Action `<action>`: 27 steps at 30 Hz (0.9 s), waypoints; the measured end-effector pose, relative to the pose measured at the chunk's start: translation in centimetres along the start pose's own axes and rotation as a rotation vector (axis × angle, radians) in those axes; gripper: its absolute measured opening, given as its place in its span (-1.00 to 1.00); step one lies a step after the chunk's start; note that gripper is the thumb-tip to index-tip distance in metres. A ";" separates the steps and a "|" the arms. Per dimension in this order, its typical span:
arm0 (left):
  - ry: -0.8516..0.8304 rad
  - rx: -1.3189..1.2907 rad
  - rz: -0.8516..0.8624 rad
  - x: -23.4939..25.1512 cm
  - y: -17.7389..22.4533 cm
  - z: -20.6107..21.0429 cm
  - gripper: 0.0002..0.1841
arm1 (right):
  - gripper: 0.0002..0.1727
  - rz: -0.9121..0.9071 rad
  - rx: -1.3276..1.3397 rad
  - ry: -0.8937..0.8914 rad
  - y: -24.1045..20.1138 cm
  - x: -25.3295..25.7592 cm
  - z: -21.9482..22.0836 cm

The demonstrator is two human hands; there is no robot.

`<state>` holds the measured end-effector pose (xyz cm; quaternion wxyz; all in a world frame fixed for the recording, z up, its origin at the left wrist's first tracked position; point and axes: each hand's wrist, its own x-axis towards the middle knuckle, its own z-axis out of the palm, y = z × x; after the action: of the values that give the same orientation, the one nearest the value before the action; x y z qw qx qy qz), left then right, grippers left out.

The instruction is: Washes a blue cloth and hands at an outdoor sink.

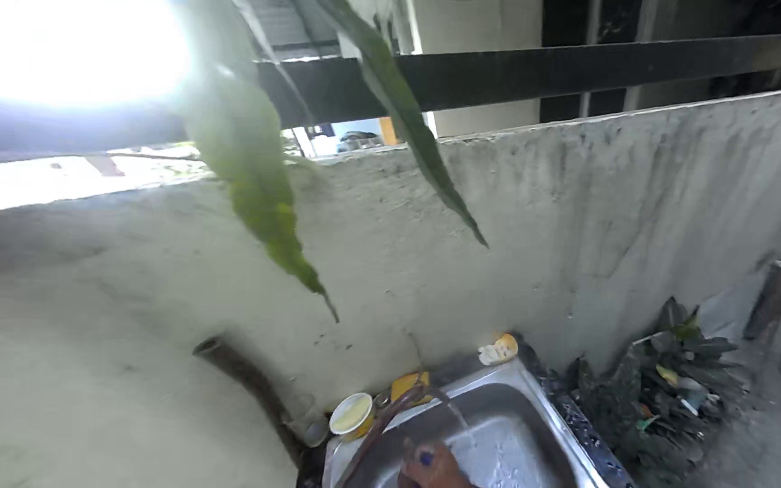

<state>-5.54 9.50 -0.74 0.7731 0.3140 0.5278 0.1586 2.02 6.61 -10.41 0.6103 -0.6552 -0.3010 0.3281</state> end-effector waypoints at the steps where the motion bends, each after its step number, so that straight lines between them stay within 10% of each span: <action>1: -0.042 -0.020 0.069 0.9 -1.1 0.2 -0.54 | -0.65 -0.025 -0.097 0.047 -0.4 0.2 -0.1; 4: -0.071 0.035 0.424 10.6 -6.7 0.7 -0.58 | -0.58 0.054 -0.461 0.022 -1.8 2.2 -2.7; 7: -0.038 0.302 0.369 10.6 -6.3 2.5 -0.62 | -0.51 0.209 -0.611 0.027 -1.8 4.2 -5.1; 11: -0.284 0.279 0.576 7.5 -6.8 -0.5 -0.60 | -0.57 -0.154 -0.528 0.022 -1.0 1.1 -4.0; 15: -0.356 0.597 0.417 10.6 -4.3 2.4 -0.46 | -0.53 0.010 -0.575 0.092 0.6 2.5 -8.0; 19: -0.546 1.128 0.447 11.0 -0.6 5.4 -0.53 | -0.24 0.158 -0.870 -0.242 1.0 2.7 -13.7; 23: -0.543 1.276 0.682 10.9 -0.8 5.5 -0.61 | -0.50 0.155 -0.482 -0.378 0.2 2.4 -16.0; 27: -0.333 1.152 0.605 13.0 -2.0 3.2 -0.56 | -0.66 0.181 -0.147 -0.043 -1.3 2.6 -18.6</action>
<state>2.28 14.46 -10.59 0.4746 0.8308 0.2904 0.0109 18.38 -2.43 -8.55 0.5220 -0.7155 -0.2767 0.3729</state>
